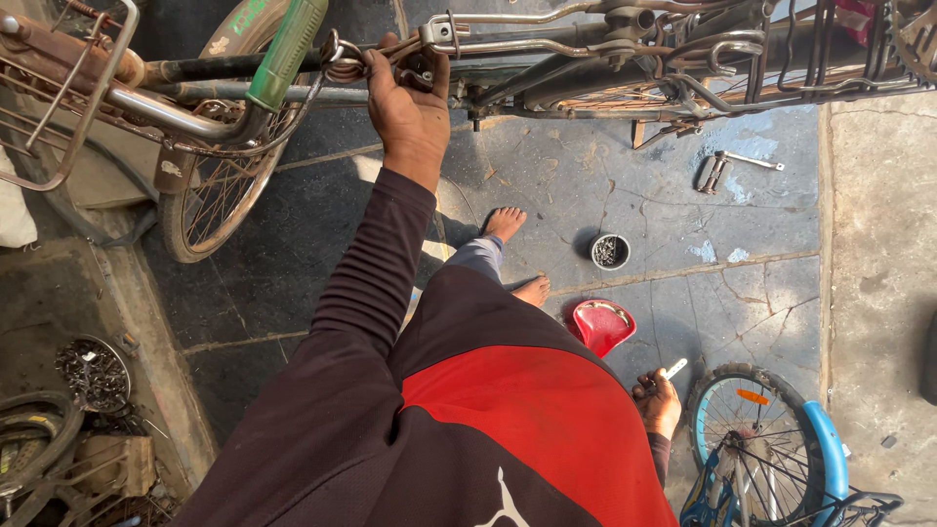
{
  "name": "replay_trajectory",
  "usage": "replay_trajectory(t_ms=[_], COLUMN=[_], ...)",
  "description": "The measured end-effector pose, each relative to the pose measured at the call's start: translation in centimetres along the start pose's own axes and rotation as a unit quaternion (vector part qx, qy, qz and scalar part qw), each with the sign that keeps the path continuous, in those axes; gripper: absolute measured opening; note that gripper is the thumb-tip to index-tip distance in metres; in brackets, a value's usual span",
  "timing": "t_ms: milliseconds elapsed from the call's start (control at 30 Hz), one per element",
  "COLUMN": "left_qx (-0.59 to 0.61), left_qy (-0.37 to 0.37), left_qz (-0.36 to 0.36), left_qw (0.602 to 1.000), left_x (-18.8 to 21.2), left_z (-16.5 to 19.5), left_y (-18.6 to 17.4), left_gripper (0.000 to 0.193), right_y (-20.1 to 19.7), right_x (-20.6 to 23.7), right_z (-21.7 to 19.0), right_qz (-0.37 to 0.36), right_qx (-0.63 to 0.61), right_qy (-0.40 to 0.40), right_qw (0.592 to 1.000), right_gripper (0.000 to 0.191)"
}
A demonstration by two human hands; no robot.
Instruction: The person selects small metal parts from a container, then attaches a metal bracket to the bicycle frame using bolts and nuts. The person repeatedly adjusts the bracket and fasteners on the frame.
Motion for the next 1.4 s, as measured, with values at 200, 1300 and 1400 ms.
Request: replay_trajectory(t_ms=[200, 1300, 1400], left_qx=[0.052, -0.053, -0.058], left_qy=[-0.012, 0.052, 0.055], left_qz=[-0.026, 0.007, 0.004], left_qw=[0.998, 0.997, 0.997], left_x=[0.0, 0.6, 0.6], left_z=[-0.4, 0.2, 0.4], left_y=[0.4, 4.3, 4.4], left_gripper=[0.032, 0.041, 0.041], right_y=[-0.3, 51.6, 50.2], right_x=[-0.5, 11.0, 9.5], right_z=[0.2, -22.1, -23.0], right_qz=[-0.003, -0.286, -0.288], right_qx=[0.018, 0.509, 0.504], right_qy=[-0.037, -0.721, -0.694], right_qw=[0.999, 0.373, 0.425], right_gripper=[0.025, 0.049, 0.063])
Point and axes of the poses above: each hand's wrist, its own x-axis away from the middle knuckle, its own y-axis out of the palm, z = x × y, the point moved 8 cm from there along -x, towards the middle knuckle, and after that the axes turned 11 degrees about -y, right-handed, at the moved point
